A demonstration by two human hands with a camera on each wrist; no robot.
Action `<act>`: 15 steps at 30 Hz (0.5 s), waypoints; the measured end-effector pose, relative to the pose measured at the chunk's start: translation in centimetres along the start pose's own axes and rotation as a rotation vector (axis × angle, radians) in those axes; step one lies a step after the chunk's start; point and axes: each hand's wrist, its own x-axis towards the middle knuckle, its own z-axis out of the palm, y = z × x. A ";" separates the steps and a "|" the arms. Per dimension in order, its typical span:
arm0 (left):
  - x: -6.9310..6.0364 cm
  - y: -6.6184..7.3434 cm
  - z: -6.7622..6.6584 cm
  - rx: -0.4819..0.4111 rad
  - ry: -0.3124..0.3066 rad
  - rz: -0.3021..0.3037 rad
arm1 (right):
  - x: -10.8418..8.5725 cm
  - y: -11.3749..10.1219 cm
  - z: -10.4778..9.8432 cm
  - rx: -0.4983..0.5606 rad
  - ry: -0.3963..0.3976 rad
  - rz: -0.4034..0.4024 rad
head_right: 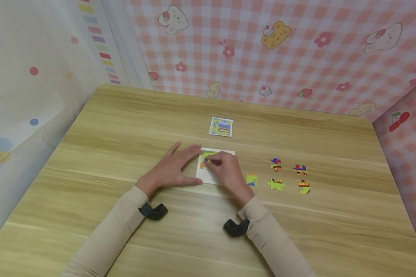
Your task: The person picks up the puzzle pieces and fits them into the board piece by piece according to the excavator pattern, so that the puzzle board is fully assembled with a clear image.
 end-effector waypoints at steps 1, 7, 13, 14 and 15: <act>0.0 0.0 0.0 0.001 0.000 0.002 | 0.0 0.0 0.0 -0.007 -0.001 0.001; 0.0 -0.1 0.1 0.000 0.004 0.003 | -0.2 -0.2 0.3 -0.048 0.006 -0.024; 0.0 0.0 0.0 0.004 0.001 -0.002 | -0.4 -0.4 0.8 -0.099 -0.007 -0.053; 0.0 0.0 0.0 0.003 0.001 -0.002 | -0.4 -0.4 0.9 -0.105 -0.006 -0.055; 0.0 0.0 0.0 0.003 0.001 -0.003 | -0.4 -0.4 0.9 -0.110 -0.004 -0.056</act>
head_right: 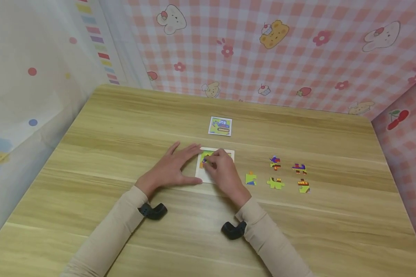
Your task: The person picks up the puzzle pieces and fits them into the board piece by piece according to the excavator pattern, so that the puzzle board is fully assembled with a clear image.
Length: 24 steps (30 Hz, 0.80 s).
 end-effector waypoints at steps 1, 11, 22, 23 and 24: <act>0.0 0.0 0.0 -0.002 0.000 -0.001 | 0.0 0.0 0.0 -0.007 0.001 -0.004; 0.1 -0.3 0.4 0.002 0.006 0.004 | -0.3 0.3 0.4 -0.045 0.038 -0.077; 0.1 -0.3 0.4 -0.003 0.007 0.003 | -0.3 0.4 0.2 -0.076 -0.009 -0.114; 0.1 -0.3 0.4 -0.003 0.008 0.003 | -0.3 0.3 0.1 -0.084 -0.016 -0.119; 0.1 -0.3 0.4 -0.003 0.009 0.004 | -0.3 0.3 0.1 -0.097 -0.023 -0.126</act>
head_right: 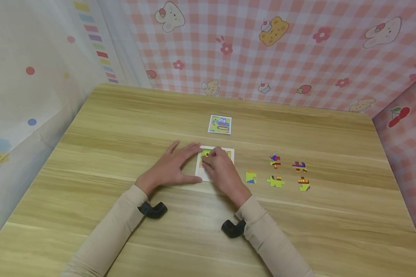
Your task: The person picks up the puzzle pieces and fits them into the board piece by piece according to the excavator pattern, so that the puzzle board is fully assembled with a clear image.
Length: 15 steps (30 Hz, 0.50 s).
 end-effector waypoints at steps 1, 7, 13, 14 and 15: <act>0.0 0.0 0.0 0.000 0.001 0.002 | 0.0 0.0 -0.1 -0.013 -0.007 -0.009; 0.1 0.0 -0.1 0.000 -0.002 0.007 | -0.1 0.1 -0.6 -0.050 -0.048 -0.058; 0.0 0.1 -0.3 0.001 -0.010 0.000 | 0.0 0.3 -0.8 -0.037 -0.074 -0.070; 0.0 0.2 -0.3 0.001 -0.011 -0.001 | 0.0 0.4 -0.8 -0.036 -0.075 -0.072; 0.0 0.2 -0.3 -0.001 -0.011 -0.001 | 0.0 0.4 -0.9 -0.036 -0.078 -0.073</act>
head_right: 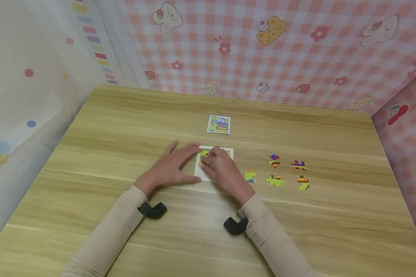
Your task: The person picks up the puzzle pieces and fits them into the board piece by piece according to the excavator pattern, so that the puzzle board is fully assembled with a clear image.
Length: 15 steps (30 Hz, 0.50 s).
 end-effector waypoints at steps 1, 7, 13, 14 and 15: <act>0.0 0.0 0.0 -0.001 -0.001 -0.003 | 0.0 0.0 0.0 -0.001 -0.004 -0.001; 0.0 -0.1 0.0 -0.004 -0.005 -0.005 | 0.0 -0.2 -0.4 -0.060 -0.028 -0.026; 0.0 -0.1 0.0 0.000 -0.004 -0.002 | -0.1 -0.4 -0.4 -0.186 -0.018 -0.081; 0.0 -0.2 0.0 0.001 -0.004 -0.001 | -0.1 -0.5 -0.4 -0.197 -0.014 -0.088; 0.0 -0.2 0.0 0.002 -0.004 -0.001 | -0.1 -0.5 -0.3 -0.202 -0.008 -0.093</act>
